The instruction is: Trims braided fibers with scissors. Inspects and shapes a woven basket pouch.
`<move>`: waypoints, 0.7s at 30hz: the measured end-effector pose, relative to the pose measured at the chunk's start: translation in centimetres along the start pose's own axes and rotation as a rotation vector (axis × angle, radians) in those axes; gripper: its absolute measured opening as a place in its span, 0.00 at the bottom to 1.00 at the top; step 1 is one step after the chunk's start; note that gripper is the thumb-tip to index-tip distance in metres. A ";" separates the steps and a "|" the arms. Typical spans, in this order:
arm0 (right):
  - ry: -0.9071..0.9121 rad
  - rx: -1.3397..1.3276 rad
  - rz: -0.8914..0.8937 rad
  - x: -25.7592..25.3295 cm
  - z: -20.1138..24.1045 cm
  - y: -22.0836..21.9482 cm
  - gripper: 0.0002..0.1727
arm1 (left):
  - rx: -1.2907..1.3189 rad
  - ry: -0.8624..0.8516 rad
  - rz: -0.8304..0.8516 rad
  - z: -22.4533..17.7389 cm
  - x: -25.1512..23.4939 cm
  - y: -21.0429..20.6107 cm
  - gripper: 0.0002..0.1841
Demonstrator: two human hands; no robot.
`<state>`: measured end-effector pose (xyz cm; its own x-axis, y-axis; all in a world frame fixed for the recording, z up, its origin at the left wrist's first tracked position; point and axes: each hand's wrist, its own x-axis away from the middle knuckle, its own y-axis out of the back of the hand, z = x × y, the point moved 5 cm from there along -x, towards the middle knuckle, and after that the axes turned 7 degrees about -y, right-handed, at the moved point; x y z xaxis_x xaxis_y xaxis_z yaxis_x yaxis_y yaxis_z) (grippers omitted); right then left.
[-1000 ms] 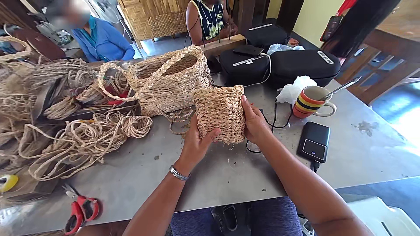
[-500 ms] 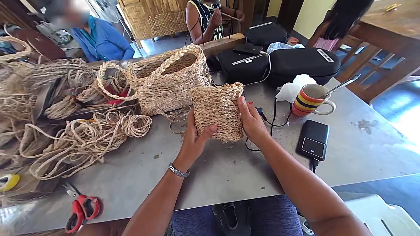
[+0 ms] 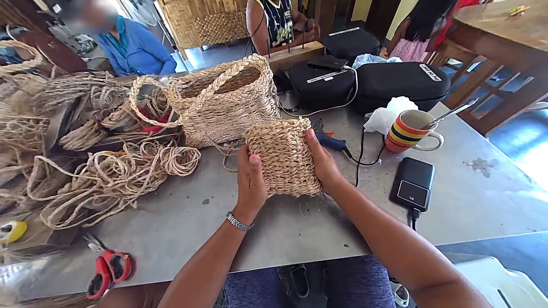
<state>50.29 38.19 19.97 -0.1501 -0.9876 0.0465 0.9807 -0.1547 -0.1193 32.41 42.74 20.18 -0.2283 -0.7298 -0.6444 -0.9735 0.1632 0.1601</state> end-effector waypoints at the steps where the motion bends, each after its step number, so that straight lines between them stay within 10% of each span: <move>1: -0.024 -0.029 0.018 0.1 0.1 -0.1 0.41 | -0.008 -0.035 -0.014 -0.3 0.0 0.0 0.45; 8: -0.202 -0.114 0.038 0.6 -0.1 -0.8 0.44 | 0.034 -0.160 -0.052 -1.4 0.2 0.0 0.41; 13: 0.127 0.123 -0.040 0.8 1.8 0.4 0.36 | 0.008 0.050 0.022 0.4 -0.3 0.0 0.46; 21: 0.294 0.306 -0.037 -0.5 2.6 1.8 0.23 | -0.144 -0.296 0.230 -1.6 -2.4 2.0 0.35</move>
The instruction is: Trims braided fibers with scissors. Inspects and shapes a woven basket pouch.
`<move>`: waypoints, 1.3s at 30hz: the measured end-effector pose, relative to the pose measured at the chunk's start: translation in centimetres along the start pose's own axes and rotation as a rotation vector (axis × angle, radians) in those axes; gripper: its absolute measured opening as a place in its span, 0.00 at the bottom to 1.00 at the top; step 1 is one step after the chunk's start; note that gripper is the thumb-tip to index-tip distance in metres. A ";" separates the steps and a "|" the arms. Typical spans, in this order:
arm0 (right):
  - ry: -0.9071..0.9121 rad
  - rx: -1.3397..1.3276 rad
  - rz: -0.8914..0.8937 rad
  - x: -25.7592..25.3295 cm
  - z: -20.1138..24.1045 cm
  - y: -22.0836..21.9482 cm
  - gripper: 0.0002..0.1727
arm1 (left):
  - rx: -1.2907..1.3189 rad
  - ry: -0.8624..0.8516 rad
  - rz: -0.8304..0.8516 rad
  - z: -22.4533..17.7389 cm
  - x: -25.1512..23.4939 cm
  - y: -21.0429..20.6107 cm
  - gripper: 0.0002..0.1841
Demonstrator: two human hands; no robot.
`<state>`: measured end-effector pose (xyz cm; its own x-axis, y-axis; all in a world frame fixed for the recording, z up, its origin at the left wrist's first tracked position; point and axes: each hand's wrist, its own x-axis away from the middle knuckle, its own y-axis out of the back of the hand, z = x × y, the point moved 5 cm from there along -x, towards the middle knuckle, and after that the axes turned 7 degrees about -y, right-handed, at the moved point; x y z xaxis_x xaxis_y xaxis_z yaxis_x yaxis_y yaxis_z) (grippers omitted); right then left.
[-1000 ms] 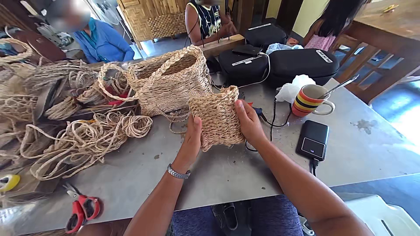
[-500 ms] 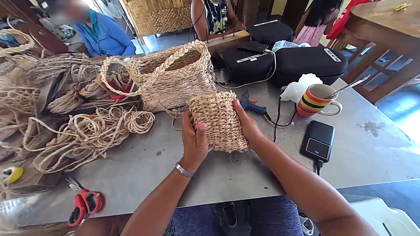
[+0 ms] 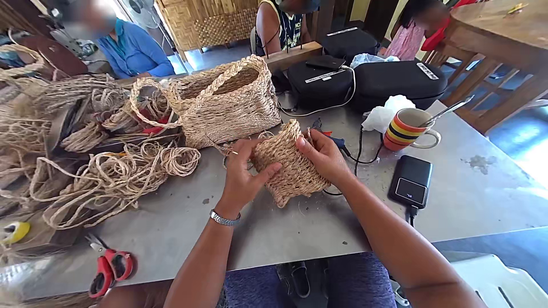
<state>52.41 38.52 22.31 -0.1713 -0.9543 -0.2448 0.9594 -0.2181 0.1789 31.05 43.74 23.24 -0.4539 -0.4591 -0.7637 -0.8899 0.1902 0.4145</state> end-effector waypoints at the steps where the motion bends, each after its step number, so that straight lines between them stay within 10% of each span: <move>1: -0.006 -0.010 0.005 -0.1 0.0 0.1 0.23 | 0.043 0.029 0.004 0.1 0.0 0.1 0.30; 7: -0.135 -0.178 -0.266 -1.1 -2.3 2.2 0.29 | 0.073 0.076 -0.260 0.3 0.4 1.0 0.23; 12: -0.247 -0.360 0.022 0.8 -0.9 -0.8 0.39 | 0.182 0.083 -0.168 -0.1 0.6 -0.2 0.26; 18: -0.156 -0.248 -0.018 1.3 -0.5 -0.8 0.33 | 0.844 0.554 0.019 0.8 2.5 -2.4 0.32; 23: -0.122 -0.280 -0.133 -0.6 -1.8 0.8 0.37 | 0.937 0.457 0.206 -0.2 2.8 -3.4 0.25; 39: -0.270 -0.479 0.074 1.0 -1.9 -3.0 0.38 | 1.314 0.667 -0.060 -0.3 3.4 -4.3 0.13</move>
<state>49.77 38.65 19.77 -0.0903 -0.9958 0.0161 0.9548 -0.0911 -0.2829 33.38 41.16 19.01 -0.6356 -0.7310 -0.2483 -0.4724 0.6227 -0.6238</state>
